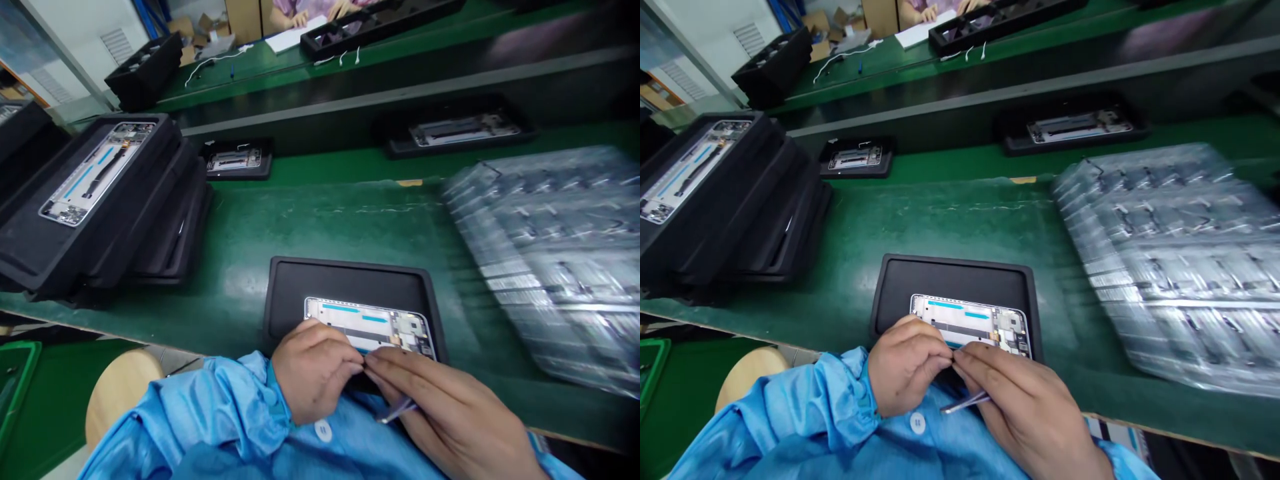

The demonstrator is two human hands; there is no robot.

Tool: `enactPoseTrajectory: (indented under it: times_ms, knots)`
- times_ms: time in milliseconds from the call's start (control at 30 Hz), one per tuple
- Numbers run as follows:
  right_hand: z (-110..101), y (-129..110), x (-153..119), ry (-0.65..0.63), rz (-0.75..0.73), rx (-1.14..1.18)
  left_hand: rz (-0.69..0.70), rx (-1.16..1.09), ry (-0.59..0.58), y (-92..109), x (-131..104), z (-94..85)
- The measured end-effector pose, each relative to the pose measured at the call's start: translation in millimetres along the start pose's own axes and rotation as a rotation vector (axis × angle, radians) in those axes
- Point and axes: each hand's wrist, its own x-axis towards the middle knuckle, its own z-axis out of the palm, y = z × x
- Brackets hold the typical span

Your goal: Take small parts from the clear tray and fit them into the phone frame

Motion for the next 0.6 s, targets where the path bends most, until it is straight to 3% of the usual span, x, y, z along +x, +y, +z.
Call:
enactPoseTrajectory:
  times_ms: [167,300,433,600]
  knots:
    - [-4.1,2.8,6.8,0.12,-0.235,-0.139,-0.063,-0.002,-0.051,2.9,5.4,5.4]
    - [-14.0,7.9,24.0,0.201,-0.384,-0.269,-0.05,0.007,0.002,3.7,14.1,6.9]
    - [-22.4,32.9,41.9,0.205,-0.376,-0.471,0.0,0.204,0.035,-7.0,24.1,-0.1]
    - [-16.4,61.9,56.5,0.083,-0.32,-0.562,-0.142,0.511,-0.156,-22.6,29.7,-7.2]
